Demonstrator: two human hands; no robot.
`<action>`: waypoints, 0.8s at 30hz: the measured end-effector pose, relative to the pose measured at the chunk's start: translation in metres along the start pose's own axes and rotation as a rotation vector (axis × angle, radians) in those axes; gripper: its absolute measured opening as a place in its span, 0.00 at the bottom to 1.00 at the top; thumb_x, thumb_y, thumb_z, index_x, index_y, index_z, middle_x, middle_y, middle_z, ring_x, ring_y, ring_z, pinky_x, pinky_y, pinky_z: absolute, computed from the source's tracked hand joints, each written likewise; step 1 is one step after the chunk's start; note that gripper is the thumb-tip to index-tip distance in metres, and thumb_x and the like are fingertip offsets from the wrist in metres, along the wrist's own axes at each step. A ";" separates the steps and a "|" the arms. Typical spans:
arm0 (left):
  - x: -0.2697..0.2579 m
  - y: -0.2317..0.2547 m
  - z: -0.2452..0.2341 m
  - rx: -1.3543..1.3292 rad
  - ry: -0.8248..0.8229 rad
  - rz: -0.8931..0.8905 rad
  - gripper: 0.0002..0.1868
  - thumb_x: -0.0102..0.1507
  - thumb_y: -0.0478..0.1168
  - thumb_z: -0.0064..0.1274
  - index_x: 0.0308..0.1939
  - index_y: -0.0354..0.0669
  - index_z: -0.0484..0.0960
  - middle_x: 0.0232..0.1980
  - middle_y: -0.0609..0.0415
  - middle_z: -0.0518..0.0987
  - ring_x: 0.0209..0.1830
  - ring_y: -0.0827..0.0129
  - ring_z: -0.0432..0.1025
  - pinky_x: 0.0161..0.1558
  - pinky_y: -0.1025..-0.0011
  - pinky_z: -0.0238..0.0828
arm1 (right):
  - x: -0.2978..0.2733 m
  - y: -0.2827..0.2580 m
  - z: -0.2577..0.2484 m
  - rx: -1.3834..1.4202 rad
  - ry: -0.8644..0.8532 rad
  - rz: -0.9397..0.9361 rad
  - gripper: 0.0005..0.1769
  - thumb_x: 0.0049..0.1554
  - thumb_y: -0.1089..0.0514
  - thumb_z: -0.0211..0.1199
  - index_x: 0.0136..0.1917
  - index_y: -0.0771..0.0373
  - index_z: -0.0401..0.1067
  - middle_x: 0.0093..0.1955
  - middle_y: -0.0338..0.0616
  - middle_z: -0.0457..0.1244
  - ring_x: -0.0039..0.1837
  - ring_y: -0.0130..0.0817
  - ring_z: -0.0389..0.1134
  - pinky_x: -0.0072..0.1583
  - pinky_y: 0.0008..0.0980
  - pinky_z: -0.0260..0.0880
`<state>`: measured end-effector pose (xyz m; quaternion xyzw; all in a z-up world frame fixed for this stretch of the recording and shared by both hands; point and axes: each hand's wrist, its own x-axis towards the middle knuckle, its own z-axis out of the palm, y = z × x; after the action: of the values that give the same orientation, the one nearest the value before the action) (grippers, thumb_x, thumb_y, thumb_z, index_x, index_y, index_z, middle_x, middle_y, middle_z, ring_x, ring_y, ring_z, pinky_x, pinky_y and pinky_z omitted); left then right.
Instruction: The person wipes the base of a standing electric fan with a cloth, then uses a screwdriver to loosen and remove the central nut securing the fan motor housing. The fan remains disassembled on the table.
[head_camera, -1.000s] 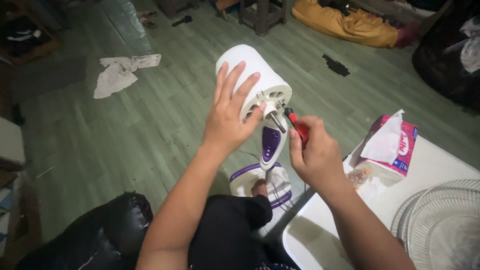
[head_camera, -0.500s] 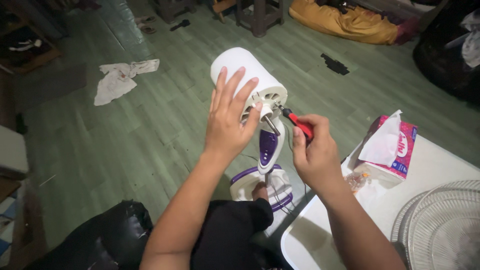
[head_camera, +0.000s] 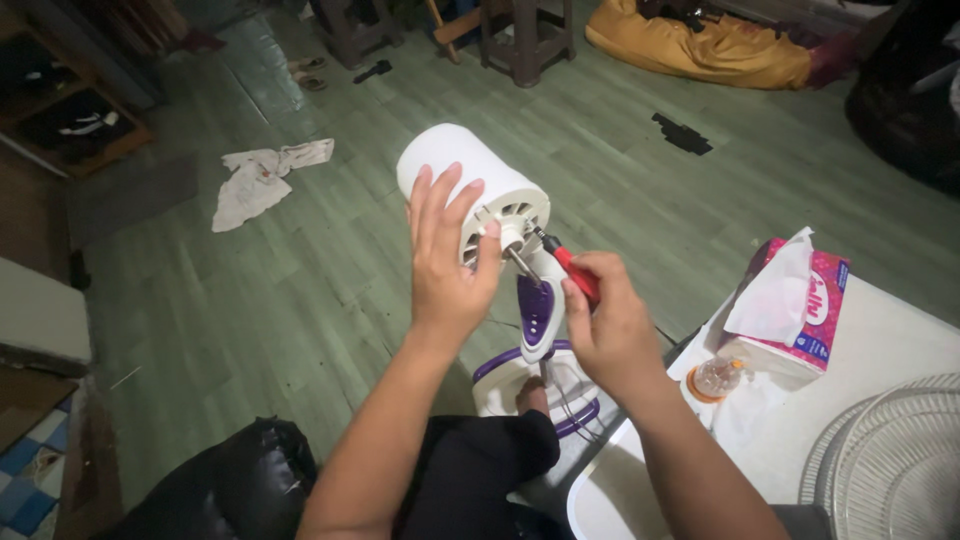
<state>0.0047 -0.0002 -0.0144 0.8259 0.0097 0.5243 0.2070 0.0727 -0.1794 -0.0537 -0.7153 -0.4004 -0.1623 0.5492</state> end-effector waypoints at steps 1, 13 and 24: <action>-0.002 -0.002 0.001 -0.005 0.012 0.002 0.21 0.69 0.34 0.54 0.67 0.42 0.73 0.75 0.44 0.68 0.82 0.40 0.56 0.81 0.45 0.52 | 0.000 -0.001 0.002 -0.010 0.007 -0.040 0.15 0.64 0.61 0.60 0.62 0.63 0.62 0.54 0.57 0.67 0.52 0.55 0.72 0.51 0.42 0.71; -0.011 -0.017 -0.012 -0.079 -0.037 0.065 0.26 0.69 0.34 0.55 0.70 0.45 0.68 0.77 0.46 0.65 0.84 0.40 0.52 0.82 0.43 0.51 | 0.006 -0.025 0.003 -0.168 0.041 0.131 0.13 0.65 0.53 0.58 0.58 0.63 0.67 0.42 0.53 0.70 0.41 0.54 0.73 0.43 0.45 0.71; -0.018 -0.011 -0.021 -0.050 -0.001 0.090 0.27 0.66 0.34 0.58 0.68 0.49 0.70 0.75 0.48 0.67 0.82 0.41 0.55 0.80 0.39 0.49 | -0.008 -0.041 -0.007 -0.214 -0.064 0.085 0.17 0.62 0.58 0.56 0.61 0.68 0.59 0.43 0.59 0.69 0.42 0.58 0.72 0.45 0.49 0.70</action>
<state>-0.0191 0.0123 -0.0261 0.8203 -0.0408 0.5329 0.2037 0.0386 -0.1864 -0.0301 -0.7908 -0.3675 -0.1579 0.4632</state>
